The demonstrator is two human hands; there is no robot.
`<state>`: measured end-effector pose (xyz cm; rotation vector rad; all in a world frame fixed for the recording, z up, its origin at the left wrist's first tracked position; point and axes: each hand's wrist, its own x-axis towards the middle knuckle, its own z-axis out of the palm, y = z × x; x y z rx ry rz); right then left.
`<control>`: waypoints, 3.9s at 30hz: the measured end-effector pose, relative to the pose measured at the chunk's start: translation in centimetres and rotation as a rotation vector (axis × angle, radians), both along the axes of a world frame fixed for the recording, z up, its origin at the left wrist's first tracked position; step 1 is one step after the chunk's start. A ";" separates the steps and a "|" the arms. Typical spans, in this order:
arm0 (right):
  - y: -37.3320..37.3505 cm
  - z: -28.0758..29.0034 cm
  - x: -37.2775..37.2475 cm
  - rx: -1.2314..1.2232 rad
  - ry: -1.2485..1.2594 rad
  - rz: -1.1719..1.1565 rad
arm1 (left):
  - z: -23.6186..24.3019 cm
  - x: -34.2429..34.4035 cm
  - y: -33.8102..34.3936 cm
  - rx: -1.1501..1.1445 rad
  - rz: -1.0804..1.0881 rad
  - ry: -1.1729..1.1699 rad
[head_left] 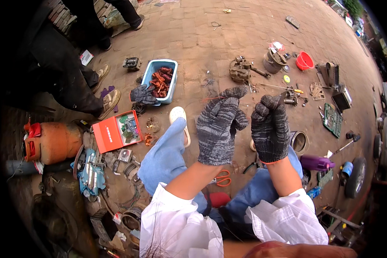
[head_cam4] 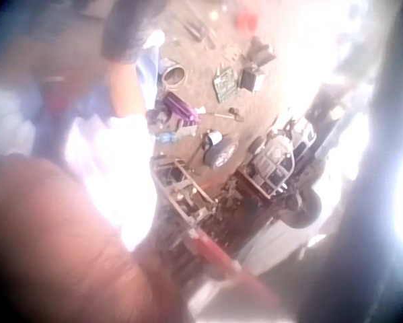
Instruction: The person sits on the floor and repeatedly rubs a small black metal piece against a flat metal plate to sharpen its edge. The person holds the piece with gloved hands and moves it back and forth across the plate, occasionally lifting it to inspect the edge.
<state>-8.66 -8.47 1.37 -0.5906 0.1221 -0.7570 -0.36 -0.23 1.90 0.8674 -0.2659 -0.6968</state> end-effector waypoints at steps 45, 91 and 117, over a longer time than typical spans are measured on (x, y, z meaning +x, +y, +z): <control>-1.1 2.4 -2.2 -1.748 0.835 -0.480 | 1.8 -1.0 3.2 0.170 -0.392 0.208; -0.7 2.1 -0.8 -1.122 0.763 -0.391 | -0.2 0.9 0.8 0.121 -0.054 -1.162; -0.9 2.5 -1.3 -0.894 0.747 -0.035 | 0.3 1.6 1.0 0.297 -0.225 -1.177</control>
